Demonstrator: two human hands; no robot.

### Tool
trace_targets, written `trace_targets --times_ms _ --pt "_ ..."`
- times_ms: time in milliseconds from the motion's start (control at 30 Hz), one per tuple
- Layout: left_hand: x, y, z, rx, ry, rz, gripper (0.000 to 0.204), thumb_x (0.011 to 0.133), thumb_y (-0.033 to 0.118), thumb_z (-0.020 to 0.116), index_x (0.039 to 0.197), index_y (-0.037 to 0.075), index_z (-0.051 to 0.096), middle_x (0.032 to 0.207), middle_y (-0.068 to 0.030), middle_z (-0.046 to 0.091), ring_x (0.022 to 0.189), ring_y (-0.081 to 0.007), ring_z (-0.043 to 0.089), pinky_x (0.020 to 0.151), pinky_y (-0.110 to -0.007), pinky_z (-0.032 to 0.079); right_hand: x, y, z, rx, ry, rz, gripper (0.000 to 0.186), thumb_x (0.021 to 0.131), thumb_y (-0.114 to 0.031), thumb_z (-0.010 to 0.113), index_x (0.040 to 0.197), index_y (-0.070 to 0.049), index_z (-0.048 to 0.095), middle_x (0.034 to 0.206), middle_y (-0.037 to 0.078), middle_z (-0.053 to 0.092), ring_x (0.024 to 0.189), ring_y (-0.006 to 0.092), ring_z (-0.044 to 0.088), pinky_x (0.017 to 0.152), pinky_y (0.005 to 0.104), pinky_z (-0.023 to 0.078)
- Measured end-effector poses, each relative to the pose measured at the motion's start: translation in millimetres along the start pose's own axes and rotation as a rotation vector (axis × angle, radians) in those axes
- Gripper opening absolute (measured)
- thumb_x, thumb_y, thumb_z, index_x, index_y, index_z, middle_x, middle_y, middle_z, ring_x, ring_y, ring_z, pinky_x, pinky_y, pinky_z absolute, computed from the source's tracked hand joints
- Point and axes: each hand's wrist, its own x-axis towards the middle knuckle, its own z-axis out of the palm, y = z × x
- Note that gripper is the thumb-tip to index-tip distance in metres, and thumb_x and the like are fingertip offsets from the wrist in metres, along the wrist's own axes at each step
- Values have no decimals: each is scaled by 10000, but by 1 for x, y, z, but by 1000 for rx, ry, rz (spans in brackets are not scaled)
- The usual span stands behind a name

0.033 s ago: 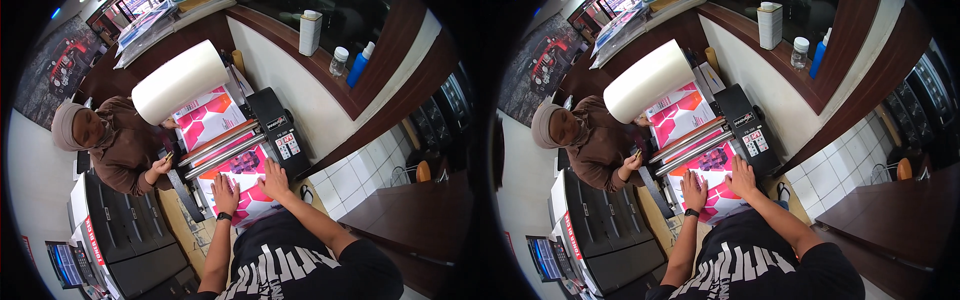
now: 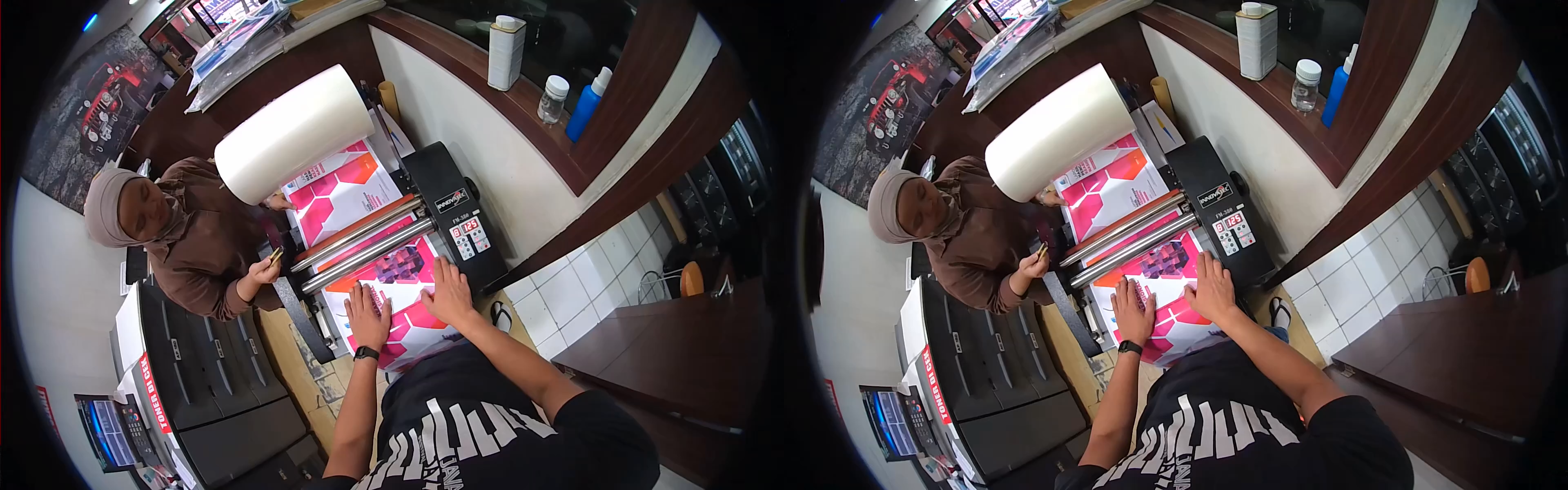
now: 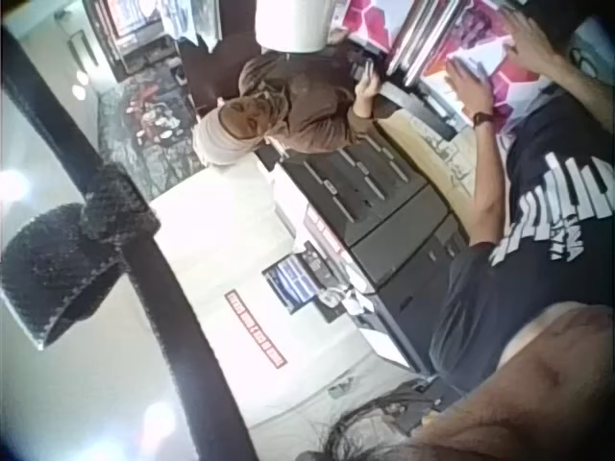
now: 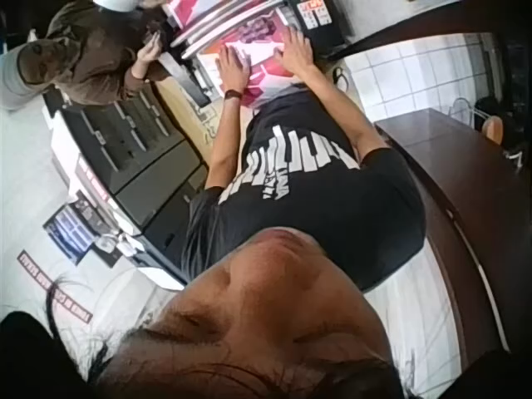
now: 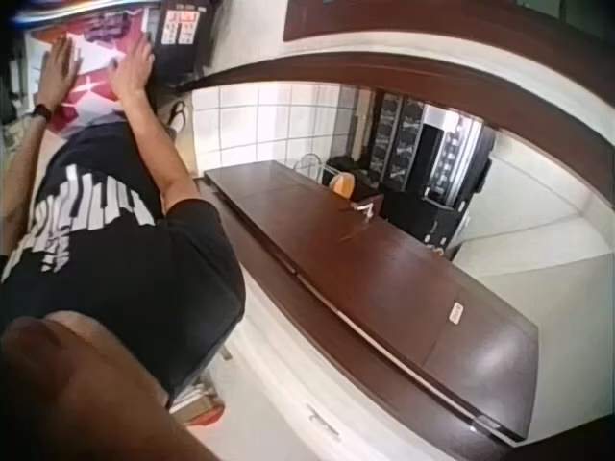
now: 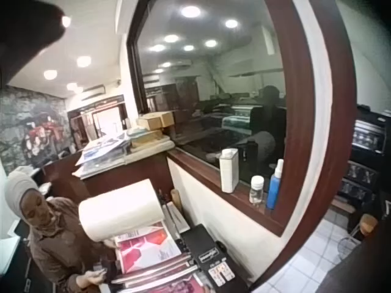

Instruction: Laminating sheets of printed paper using a roll laminator.

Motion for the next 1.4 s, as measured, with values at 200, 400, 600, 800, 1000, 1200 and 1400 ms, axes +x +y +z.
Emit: trace_targets --times_ms 200,400,600,800,1000,1200,1400 --pt "2 20 15 -84 -41 66 432 884 77 639 1313 43 615 1368 -170 590 1261 -360 553 1084 -487 420 6 0 -9 33 -64 19 789 890 -356 658 1468 108 388 1513 285 436 1311 357 466 1001 454 417" --pt "56 82 21 61 -263 349 582 847 119 644 1422 136 560 1210 -120 607 1123 -308 586 945 -434 477 13 7 -7 -7 -28 -32 775 854 -218 648 1475 125 334 1473 293 480 1291 369 497 1008 458 426" --pt "85 97 47 311 -362 494 631 912 283 627 1515 168 479 1132 -102 569 1068 -289 569 844 -466 503 -3 5 -22 4 -122 19 776 853 -192 644 1474 141 318 1472 292 490 1308 345 510 998 421 436" --pt "87 111 46 335 -427 469 649 947 319 612 1545 138 436 1160 -102 548 1091 -273 552 865 -472 513 -33 18 -17 31 -46 0 742 860 -180 631 1483 113 355 1486 265 491 1309 339 506 946 434 439" --pt "85 112 51 401 -410 402 686 943 353 632 1562 155 414 1176 -100 531 1113 -274 537 829 -469 531 -36 12 -25 36 6 -81 676 875 -188 614 1475 67 434 1520 225 477 1318 328 488 939 433 434" --pt "81 113 52 388 -342 373 665 947 423 618 1540 169 456 1151 -65 543 1082 -243 542 822 -461 498 -33 14 -19 41 -16 -59 678 875 -193 613 1470 75 429 1498 215 500 1299 329 494 949 436 424" --pt "75 110 52 424 -325 376 636 982 388 577 1565 190 417 1164 -81 537 1084 -260 542 865 -488 507 -28 14 -17 47 5 -37 702 866 -207 627 1468 84 412 1488 224 508 1302 330 494 946 445 424"
